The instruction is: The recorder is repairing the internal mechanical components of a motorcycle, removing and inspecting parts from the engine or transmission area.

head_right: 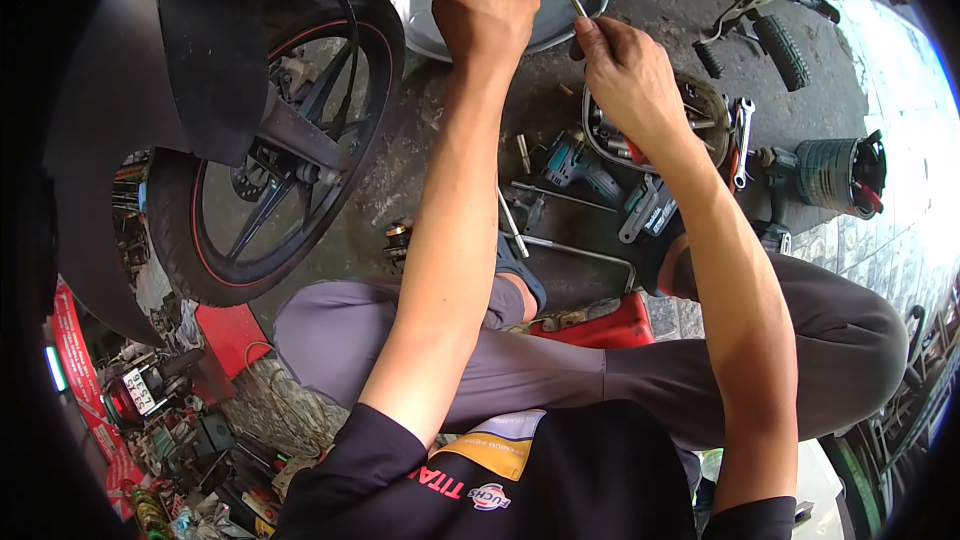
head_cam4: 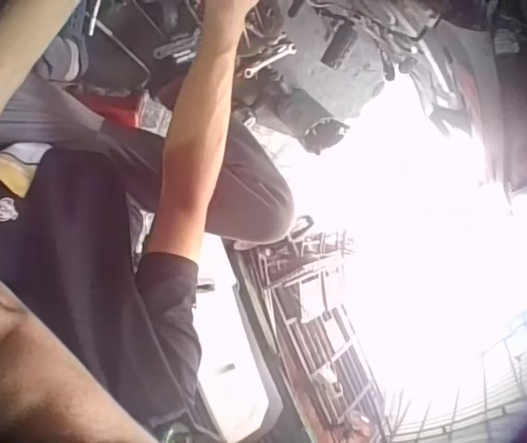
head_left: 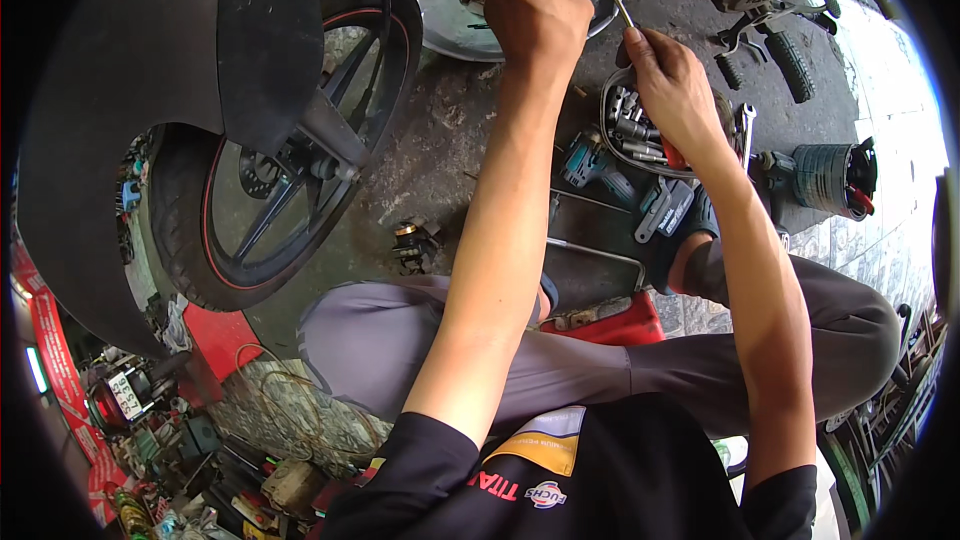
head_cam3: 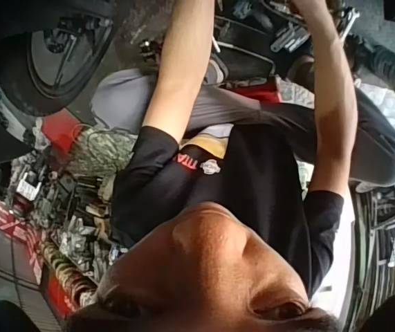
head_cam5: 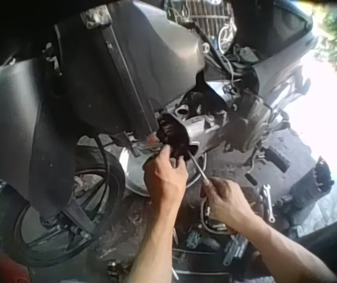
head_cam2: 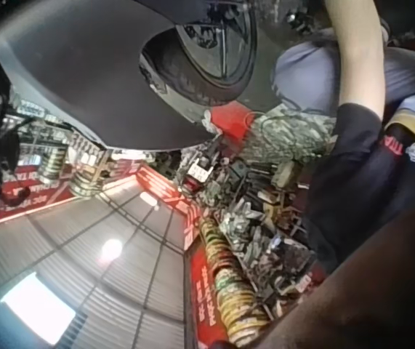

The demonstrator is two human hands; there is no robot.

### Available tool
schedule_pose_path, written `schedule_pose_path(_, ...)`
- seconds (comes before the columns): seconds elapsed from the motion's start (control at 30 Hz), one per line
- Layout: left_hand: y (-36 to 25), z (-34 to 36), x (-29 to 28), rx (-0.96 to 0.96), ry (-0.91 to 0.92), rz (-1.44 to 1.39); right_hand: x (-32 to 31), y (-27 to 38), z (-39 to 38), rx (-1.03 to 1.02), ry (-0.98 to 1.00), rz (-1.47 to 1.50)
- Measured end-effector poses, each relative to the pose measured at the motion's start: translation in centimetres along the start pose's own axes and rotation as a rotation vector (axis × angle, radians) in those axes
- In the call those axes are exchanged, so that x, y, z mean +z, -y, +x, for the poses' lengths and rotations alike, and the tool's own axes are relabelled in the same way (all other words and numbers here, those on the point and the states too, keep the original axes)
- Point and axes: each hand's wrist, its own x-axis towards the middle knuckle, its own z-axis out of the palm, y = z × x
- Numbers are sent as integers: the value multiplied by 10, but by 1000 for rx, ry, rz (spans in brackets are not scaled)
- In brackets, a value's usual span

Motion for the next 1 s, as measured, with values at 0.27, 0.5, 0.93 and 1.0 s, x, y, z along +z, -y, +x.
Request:
schedule_pose_path(0.27,2,-3,8,26,-9,16,-2,0,1,-15,20,11)
schedule_pose_path(0.5,3,-5,10,-25,-94,-79,3,6,0,54,6,61)
schedule_pose_path(0.93,10,-18,18,-170,-38,-327,-3,-6,10,-30,78,11)
schedule_pose_path(1.0,7,-24,25,-215,-92,-497,-4,-9,12,-67,48,-22)
